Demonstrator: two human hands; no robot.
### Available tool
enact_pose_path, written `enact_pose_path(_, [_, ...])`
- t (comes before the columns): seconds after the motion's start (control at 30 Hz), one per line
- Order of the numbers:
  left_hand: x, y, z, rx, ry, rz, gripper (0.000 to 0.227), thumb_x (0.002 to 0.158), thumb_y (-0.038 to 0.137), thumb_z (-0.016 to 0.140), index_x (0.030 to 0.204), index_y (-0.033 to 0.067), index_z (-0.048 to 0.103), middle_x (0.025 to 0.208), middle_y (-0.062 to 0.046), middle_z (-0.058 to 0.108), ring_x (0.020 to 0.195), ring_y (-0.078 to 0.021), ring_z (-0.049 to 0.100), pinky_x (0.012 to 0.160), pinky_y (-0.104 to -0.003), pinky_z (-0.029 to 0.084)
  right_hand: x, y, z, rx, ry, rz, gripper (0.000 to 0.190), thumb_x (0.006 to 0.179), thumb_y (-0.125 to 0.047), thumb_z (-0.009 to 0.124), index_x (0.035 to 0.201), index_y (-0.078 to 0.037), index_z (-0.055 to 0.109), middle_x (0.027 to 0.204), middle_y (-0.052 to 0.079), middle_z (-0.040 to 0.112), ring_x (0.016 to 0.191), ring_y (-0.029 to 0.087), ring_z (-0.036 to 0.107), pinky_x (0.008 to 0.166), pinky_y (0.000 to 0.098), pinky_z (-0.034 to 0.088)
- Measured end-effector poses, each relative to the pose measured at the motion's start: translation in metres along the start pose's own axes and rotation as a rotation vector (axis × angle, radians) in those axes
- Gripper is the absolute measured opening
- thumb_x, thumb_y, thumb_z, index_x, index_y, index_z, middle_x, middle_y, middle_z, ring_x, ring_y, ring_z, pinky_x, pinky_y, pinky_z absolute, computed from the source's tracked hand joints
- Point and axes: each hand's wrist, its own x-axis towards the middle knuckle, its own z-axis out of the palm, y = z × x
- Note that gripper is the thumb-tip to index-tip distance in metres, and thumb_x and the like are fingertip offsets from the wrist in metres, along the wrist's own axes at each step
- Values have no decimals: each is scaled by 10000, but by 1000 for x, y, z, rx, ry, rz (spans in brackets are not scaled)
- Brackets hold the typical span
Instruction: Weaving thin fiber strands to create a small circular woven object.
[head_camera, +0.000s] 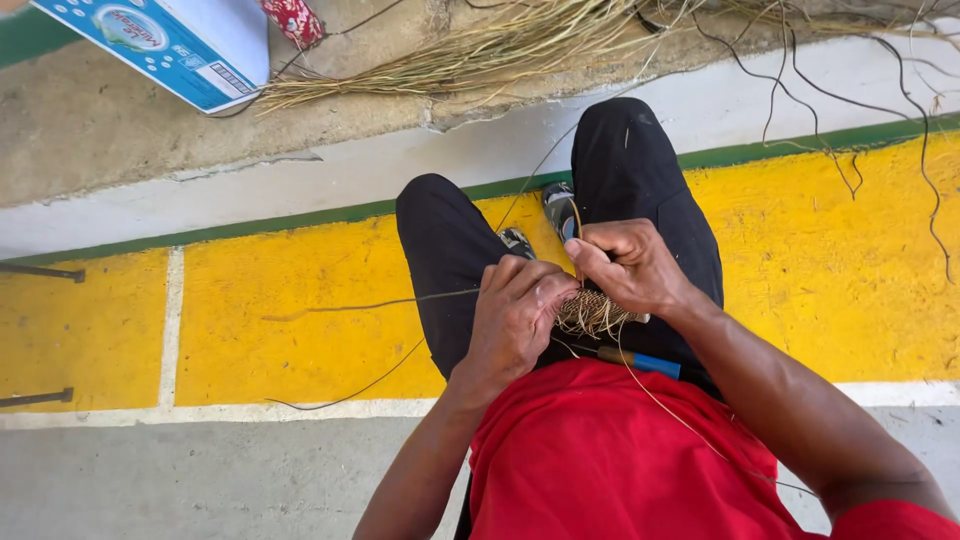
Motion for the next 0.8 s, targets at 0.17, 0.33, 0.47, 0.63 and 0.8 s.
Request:
enact_pose_path(0.17, [2,16,-14,-75,-109,-16,180,873,104,676,1049,134,698,1021,-7,646,988,-240,555,854,-400,387,-12,2,5,86,-11,109,424,1037,-206,588,645,-49,547,547,5,560,513,42,473,462,290,389])
enact_pose_path(0.33, [-1,1,1,-42,-113,-101,199,930,95,681,1108,171,726,1007,19,645,980,-225,556,851,-381,398,-17,-59,-31,-11,58,83,225,999,-131,648,814,-12,690,661,50,622,553,98,539,498,276,436])
enact_pose_path(0.47, [5,0,0,-39,-83,-88,280,933,60,651,1172,185,729,1068,10,646,1031,-224,563,870,-375,400,-42,-92,-57,393,149,-141,64,1001,-34,693,1051,-4,718,957,148,736,715,160,728,668,235,629])
enact_pose_path(0.63, [1,0,4,-46,-90,-92,273,948,35,648,1181,157,718,1093,6,643,1033,-210,552,875,-370,391,-59,-56,-42,651,-98,-62,227,892,6,738,1113,29,692,1028,203,724,988,246,725,848,363,628])
enact_pose_path(0.8, [2,1,5,-34,-76,-85,330,896,4,669,1190,142,722,1104,14,637,1038,-201,552,880,-365,389,-61,-46,-23,-199,52,126,395,856,-62,803,1185,5,594,1038,50,791,1011,152,744,876,326,557])
